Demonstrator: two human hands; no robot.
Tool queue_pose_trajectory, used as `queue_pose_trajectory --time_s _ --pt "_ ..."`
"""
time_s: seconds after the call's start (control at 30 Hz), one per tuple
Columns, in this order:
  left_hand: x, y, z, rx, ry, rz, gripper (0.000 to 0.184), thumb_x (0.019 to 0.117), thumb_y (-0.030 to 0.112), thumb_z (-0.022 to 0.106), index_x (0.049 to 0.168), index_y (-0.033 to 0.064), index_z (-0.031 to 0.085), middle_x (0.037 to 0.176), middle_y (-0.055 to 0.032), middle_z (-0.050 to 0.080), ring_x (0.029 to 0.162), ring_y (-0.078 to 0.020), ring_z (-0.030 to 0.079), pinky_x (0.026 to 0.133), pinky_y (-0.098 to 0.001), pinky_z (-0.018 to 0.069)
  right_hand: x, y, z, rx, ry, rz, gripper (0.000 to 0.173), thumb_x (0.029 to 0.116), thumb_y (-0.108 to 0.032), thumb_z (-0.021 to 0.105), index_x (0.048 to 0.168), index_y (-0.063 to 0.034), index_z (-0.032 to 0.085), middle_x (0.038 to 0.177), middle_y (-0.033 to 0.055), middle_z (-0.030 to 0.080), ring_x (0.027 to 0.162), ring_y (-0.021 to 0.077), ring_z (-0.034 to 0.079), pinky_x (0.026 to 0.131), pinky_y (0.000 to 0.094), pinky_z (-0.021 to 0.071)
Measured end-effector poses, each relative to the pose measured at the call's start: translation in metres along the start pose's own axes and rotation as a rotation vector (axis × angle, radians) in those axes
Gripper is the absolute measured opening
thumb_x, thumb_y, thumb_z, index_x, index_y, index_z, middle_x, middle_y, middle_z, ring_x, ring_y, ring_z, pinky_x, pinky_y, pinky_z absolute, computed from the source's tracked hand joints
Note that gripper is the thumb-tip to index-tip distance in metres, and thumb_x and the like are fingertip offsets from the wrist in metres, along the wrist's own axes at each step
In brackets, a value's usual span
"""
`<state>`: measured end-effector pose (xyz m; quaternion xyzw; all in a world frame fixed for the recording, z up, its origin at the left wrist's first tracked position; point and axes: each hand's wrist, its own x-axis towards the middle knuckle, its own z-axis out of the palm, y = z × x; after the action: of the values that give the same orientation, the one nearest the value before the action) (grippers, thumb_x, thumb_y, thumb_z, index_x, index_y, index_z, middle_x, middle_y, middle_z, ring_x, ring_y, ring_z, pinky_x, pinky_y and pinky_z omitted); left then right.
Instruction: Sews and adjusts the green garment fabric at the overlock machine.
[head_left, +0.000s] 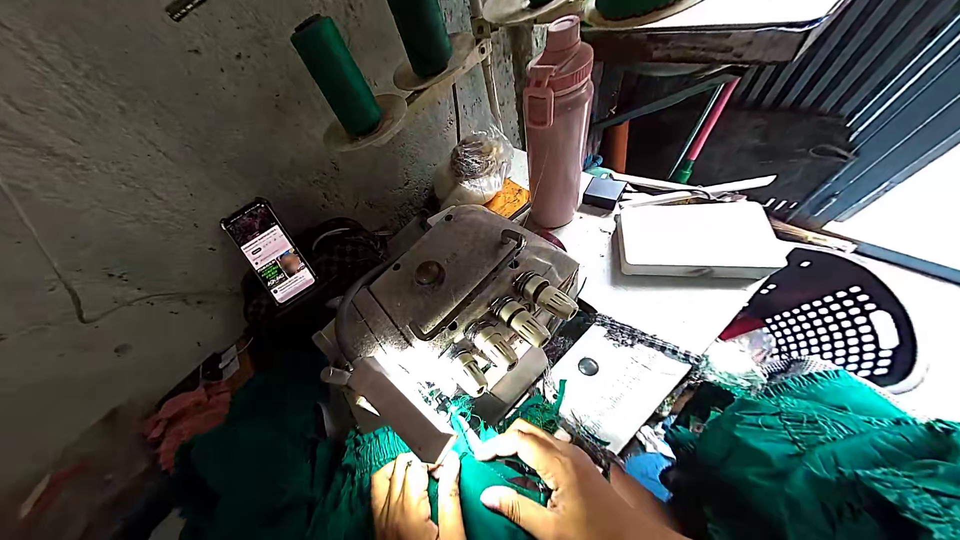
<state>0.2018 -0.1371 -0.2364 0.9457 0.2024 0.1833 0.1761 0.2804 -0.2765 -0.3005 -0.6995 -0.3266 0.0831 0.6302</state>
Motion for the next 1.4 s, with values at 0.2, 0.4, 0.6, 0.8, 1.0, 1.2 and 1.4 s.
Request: queue_pose_trajectory --time_s 0.2,0.4,0.6,0.8,1.0,1.2,1.4 --pt "0.004 0.002 -0.002 0.062 -0.052 -0.001 0.022 0.0951 0.017 0.059 0.088 0.0027 0.074 0.089 -0.0103 0.071 0.094 -0.0305 0.064 0.083 -0.0519 0.0422 -0.005 0.003 -0.009 0.06 -0.14 0.151 0.039 0.0925 -0.04 0.072 0.085 -0.0019 0.069 0.078 0.0068 0.058 0.072 0.0132 0.055 0.062 0.0291 0.0438" --pt "0.0 0.005 0.005 0.293 0.156 0.146 0.022 0.0874 0.024 0.073 0.08 0.0036 0.076 0.084 -0.0153 0.067 0.083 -0.0362 0.062 0.075 -0.0495 0.0464 -0.016 -0.002 -0.009 0.14 -0.106 0.131 0.035 0.0938 -0.03 0.073 0.08 0.0024 0.069 0.074 0.0124 0.058 0.071 0.0144 0.054 0.063 0.0262 0.0431" --pt "-0.018 0.028 0.005 0.461 0.063 0.243 0.019 0.0923 0.011 0.067 0.101 0.0011 0.08 0.093 -0.0177 0.073 0.085 -0.0338 0.068 0.075 -0.0408 0.0537 -0.026 -0.006 -0.005 0.285 -0.041 0.206 0.033 0.0932 -0.023 0.074 0.076 0.004 0.068 0.077 0.0068 0.054 0.076 0.0032 0.049 0.065 0.0146 0.0378" --pt "-0.039 0.037 0.015 0.434 0.006 0.201 0.029 0.0958 0.007 0.058 0.116 -0.0087 0.072 0.115 -0.0243 0.073 0.106 -0.0386 0.071 0.099 -0.0399 0.0528 -0.029 -0.006 0.001 0.521 0.079 0.419 0.028 0.0794 -0.006 0.079 0.082 -0.0158 0.053 0.076 -0.0135 0.052 0.068 -0.0087 0.048 0.062 0.0101 0.0391" --pt "-0.036 0.031 0.027 0.438 0.09 0.202 0.029 0.0923 0.004 0.059 0.115 -0.0066 0.073 0.112 -0.0228 0.072 0.108 -0.039 0.068 0.1 -0.0402 0.0511 -0.024 -0.008 -0.001 0.485 0.08 0.366 0.032 0.0824 -0.008 0.079 0.093 -0.0135 0.05 0.082 -0.0125 0.052 0.07 -0.0098 0.046 0.063 0.0081 0.0377" --pt "-0.024 0.022 0.027 0.373 0.093 0.232 0.031 0.0929 0.007 0.058 0.116 -0.0067 0.073 0.112 -0.0224 0.073 0.108 -0.0408 0.068 0.1 -0.0424 0.0516 -0.015 -0.003 0.004 0.481 0.111 0.271 0.031 0.0837 -0.01 0.078 0.095 -0.014 0.049 0.086 -0.012 0.053 0.074 -0.0113 0.048 0.066 0.0059 0.0388" --pt "-0.021 0.02 0.024 0.363 0.06 0.208 0.033 0.0941 0.009 0.057 0.12 -0.0057 0.072 0.117 -0.025 0.072 0.113 -0.0472 0.066 0.1 -0.047 0.0522 -0.009 -0.004 0.006 0.465 0.104 0.276 0.031 0.083 -0.01 0.078 0.094 -0.0135 0.05 0.086 -0.0112 0.053 0.073 -0.0111 0.047 0.064 0.006 0.0376"
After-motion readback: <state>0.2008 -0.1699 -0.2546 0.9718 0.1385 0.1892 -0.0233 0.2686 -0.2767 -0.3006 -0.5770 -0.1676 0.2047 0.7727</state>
